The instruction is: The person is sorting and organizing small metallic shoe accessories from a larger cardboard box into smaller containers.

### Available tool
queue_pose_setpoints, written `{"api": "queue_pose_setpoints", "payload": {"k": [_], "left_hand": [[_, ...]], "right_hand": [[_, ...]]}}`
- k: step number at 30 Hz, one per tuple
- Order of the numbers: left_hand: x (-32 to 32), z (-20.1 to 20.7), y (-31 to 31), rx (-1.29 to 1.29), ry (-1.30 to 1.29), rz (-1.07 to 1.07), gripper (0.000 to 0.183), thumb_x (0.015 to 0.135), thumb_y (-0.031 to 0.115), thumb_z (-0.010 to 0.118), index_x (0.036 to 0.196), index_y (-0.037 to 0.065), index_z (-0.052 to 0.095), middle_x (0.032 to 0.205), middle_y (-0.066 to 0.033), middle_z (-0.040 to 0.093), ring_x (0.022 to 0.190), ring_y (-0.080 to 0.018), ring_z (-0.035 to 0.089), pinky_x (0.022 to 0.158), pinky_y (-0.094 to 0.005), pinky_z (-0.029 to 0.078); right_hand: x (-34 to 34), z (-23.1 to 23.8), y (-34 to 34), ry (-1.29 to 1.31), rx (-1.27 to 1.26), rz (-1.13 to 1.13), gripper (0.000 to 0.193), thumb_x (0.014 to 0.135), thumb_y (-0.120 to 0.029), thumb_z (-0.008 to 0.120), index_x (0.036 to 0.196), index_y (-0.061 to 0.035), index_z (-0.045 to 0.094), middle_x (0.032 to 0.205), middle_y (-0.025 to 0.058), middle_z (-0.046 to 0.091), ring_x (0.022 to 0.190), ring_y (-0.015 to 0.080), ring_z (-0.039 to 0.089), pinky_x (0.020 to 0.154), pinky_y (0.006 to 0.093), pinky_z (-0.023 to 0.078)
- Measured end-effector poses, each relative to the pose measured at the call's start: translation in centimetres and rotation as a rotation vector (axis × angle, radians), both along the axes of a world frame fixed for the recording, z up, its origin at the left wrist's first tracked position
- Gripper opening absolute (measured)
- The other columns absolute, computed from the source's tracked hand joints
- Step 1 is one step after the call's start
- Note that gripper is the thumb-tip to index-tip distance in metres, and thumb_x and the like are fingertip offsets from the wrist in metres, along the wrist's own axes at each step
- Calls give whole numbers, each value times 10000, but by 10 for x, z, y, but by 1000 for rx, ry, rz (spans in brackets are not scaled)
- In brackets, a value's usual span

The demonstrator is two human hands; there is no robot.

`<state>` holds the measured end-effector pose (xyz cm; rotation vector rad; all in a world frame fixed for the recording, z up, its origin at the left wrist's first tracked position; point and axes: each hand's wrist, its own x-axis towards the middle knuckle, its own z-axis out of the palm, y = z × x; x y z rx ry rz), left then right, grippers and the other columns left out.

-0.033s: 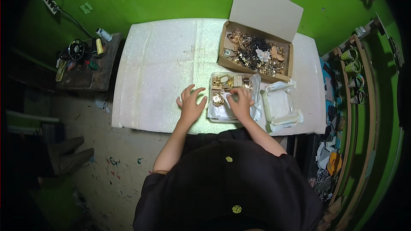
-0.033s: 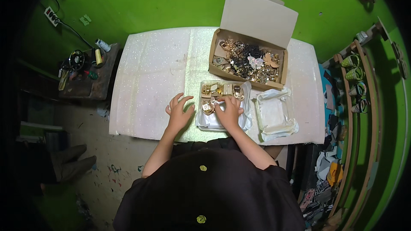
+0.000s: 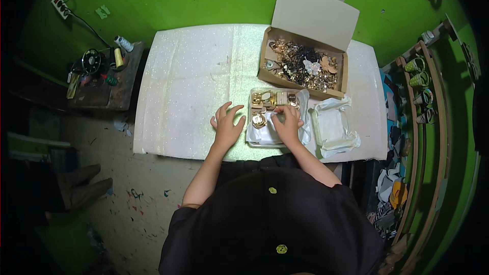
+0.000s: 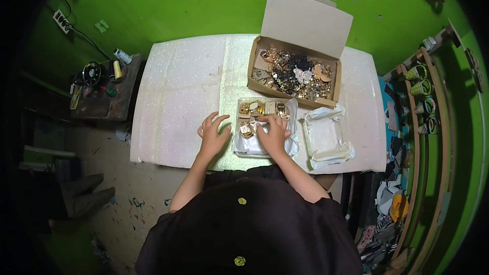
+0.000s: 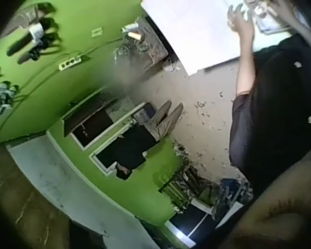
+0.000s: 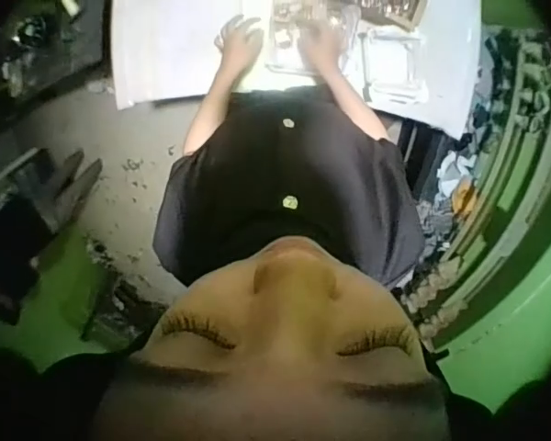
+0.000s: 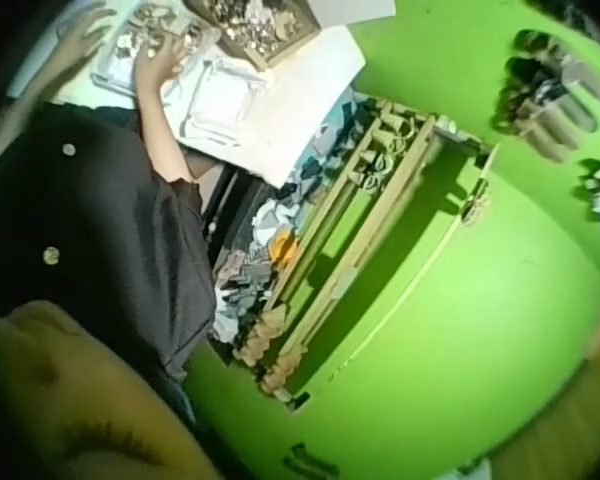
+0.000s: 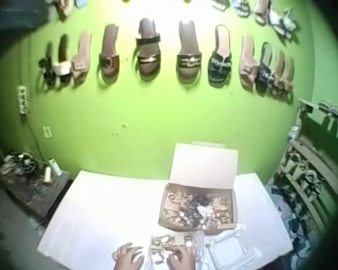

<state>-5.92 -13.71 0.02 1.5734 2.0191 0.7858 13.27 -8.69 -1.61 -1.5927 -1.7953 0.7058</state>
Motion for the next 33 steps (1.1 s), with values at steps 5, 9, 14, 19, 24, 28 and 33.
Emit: {"api": "queue_pose_setpoints", "payload": {"k": [5,9,14,19,24,28,33], "left_hand": [[7,4,22,146,-23,-77,463,834,198,559,1292,180,493,1349,-123,396,1287,-290,309,1014,-577,119],[29,20,49,83,39,-114,467,847,182,529,1311,176,475,1355,-118,399,1294,-285,309,1020,-594,89],[60,22,82,89,80,-254,487,868,216,496,1347,163,425,1373,-125,392,1298,-284,325,1012,-625,85],[88,25,112,36,129,-319,508,886,248,486,1376,164,379,1409,-122,354,1330,-269,292,1019,-633,78],[100,22,157,115,201,-144,548,905,289,459,1411,141,310,1468,-137,263,1370,-299,209,1028,-630,47],[97,20,187,149,256,-26,582,901,290,457,1428,129,267,1485,-161,202,1375,-349,155,1012,-656,37],[97,-6,197,157,458,-12,680,868,282,468,1451,100,170,1497,-162,150,1388,-347,86,995,-665,-18]], "right_hand": [[22,10,9,8,77,-93,220,717,-185,659,932,-157,620,1131,49,499,1137,270,358,925,430,211],[43,17,21,-12,142,-161,261,697,-159,645,955,-171,610,1175,60,469,1173,272,334,924,432,209],[71,27,41,-8,135,-206,278,693,-147,628,969,-163,604,1175,64,467,1187,280,328,934,454,202],[102,28,72,-50,159,-245,266,712,-160,641,975,-163,609,1182,72,469,1202,284,316,958,466,180],[141,46,132,-156,177,-404,228,734,-160,631,962,-175,637,1208,64,469,1220,283,292,960,472,171],[157,59,172,-108,346,-314,164,745,-113,604,896,-153,655,1069,40,570,1107,223,436,918,408,216],[127,52,201,-140,434,17,90,742,-111,620,819,-139,657,907,-8,628,973,170,534,879,385,232]]}}
